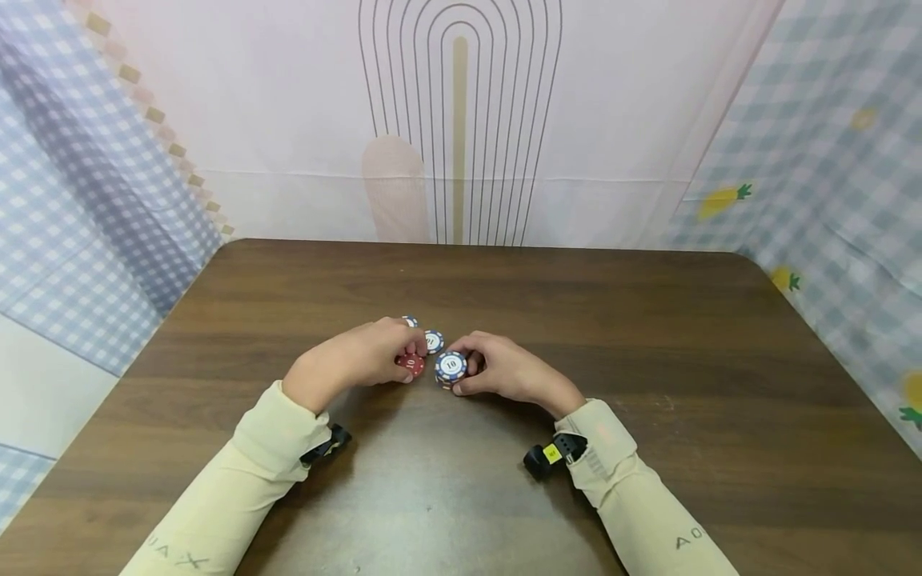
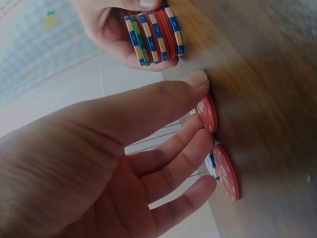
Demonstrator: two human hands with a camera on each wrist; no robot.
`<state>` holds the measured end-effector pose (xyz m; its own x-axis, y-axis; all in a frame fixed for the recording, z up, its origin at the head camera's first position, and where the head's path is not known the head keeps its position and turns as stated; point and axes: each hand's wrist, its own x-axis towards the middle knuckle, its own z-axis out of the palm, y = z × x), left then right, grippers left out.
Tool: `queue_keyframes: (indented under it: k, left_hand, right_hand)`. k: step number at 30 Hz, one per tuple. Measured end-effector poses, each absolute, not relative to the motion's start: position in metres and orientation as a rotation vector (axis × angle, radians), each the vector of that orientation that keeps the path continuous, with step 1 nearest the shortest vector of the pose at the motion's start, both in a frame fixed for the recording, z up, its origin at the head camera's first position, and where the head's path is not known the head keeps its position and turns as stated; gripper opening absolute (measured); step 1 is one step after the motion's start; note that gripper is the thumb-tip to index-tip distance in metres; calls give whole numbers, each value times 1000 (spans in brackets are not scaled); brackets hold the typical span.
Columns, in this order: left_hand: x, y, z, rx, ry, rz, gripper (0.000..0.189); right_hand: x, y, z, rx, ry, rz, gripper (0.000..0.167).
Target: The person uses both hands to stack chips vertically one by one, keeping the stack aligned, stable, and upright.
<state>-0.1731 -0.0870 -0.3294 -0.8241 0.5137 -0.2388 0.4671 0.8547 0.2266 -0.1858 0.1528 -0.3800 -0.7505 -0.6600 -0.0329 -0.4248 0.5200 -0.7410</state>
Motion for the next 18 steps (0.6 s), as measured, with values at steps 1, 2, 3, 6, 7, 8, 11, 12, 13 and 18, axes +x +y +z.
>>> queue_keyframes:
  k: [1, 2, 3, 6, 7, 8, 11, 12, 13, 18]
  left_hand:
    - [-173, -87, -330, 739, 2737, 232, 23]
    - [-173, -87, -330, 738, 2736, 235, 22]
    - [-174, -88, -330, 738, 2735, 240, 21]
    - [-173, -89, -330, 745, 2742, 250, 17]
    - [-172, -89, -330, 754, 2746, 250, 15]
    - [-172, -89, -330, 762, 2750, 244, 13]
    - [-171, -90, -330, 793, 2769, 219, 8]
    - [-171, -90, -330, 805, 2776, 214, 7]
    - [-172, -89, -330, 817, 2781, 213, 7]
    - [-173, -88, -332, 858, 2788, 187, 7]
  right_hand:
    - [-186, 153, -380, -903, 2455, -1071, 41]
    - [-186, 153, -380, -898, 2455, -1072, 41]
    - [-186, 153, -380, -895, 2455, -1073, 41]
    - [-185, 152, -380, -896, 2449, -1078, 41]
    - [-185, 151, -380, -896, 2448, -1078, 41]
    - [-185, 151, -380, -897, 2447, -1079, 40]
    - [-185, 151, -381, -903, 2449, -1077, 40]
    - [-186, 151, -381, -899, 2451, -1077, 40]
    - [-186, 151, -381, -901, 2453, -1077, 40]
    - [-187, 152, -381, -896, 2457, -1076, 40]
